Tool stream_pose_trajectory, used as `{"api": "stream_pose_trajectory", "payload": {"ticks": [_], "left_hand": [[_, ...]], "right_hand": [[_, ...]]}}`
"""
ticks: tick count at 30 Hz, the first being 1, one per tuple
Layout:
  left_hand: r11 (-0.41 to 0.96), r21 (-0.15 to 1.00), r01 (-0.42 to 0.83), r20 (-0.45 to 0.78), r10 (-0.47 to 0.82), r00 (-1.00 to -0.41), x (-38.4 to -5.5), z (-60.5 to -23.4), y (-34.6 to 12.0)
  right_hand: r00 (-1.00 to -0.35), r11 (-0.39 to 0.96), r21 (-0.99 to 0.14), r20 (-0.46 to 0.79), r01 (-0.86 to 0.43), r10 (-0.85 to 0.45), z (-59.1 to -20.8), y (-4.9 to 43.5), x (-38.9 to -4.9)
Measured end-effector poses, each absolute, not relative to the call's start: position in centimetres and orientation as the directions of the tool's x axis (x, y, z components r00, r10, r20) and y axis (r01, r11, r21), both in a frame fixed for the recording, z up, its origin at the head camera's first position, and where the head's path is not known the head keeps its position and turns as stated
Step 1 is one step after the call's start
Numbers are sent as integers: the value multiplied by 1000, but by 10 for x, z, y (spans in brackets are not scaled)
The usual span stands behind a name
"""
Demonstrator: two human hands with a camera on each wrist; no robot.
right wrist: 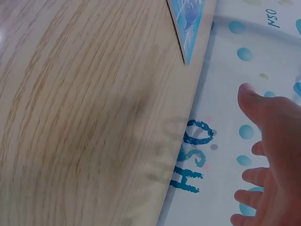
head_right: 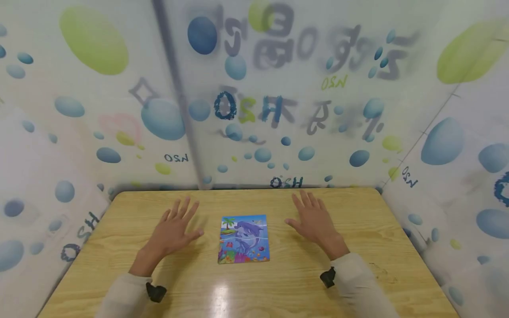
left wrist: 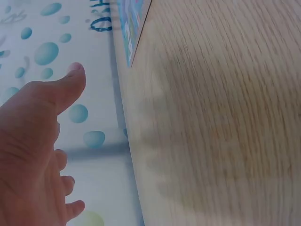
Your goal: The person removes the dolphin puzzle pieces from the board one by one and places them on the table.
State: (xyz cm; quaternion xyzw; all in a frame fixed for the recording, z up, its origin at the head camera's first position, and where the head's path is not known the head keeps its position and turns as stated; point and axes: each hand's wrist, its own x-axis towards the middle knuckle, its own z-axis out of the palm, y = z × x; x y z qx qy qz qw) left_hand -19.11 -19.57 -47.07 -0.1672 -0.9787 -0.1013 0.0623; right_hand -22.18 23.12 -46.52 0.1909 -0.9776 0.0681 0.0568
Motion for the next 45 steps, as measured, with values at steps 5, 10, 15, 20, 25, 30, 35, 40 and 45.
{"api": "stream_pose_trajectory", "payload": {"ticks": [5,10,15,20,25,30,35,40,45], "left_hand": [[919,192,343,116,326,-938,-190,-476,-190],[919,193,343,82,333,-939,-190,-480,-185],[908,209,364,100,350,-931,-192,-482,-180],[886,251,391,154,363,-919,-194,-487,-173],[868,298,397,157,366,-917,-198,-487,-166],[857,357,371,65,374,-925,-203,-487,-161],[852,378,361,-15,396,-918,-204,-492,-156],[837,393,380,-51,433,-900,-201,-494,-152],[847,358,392,-78,446,-892,-202,-497,-144]], "right_hand": [[-915,909,-126,130,-396,-381,-469,223,-219],[-907,899,-140,137,-416,-398,-470,215,-217],[-906,893,-157,122,-421,-406,-472,208,-219],[-898,883,-168,116,-438,-424,-475,202,-221],[-891,877,-161,130,-453,-436,-475,197,-222],[-888,871,-176,124,-458,-442,-473,191,-224],[-888,862,-216,106,-459,-447,-477,180,-227],[-881,852,-227,87,-472,-464,-484,169,-230],[-881,849,-242,68,-471,-469,-487,162,-232]]}}
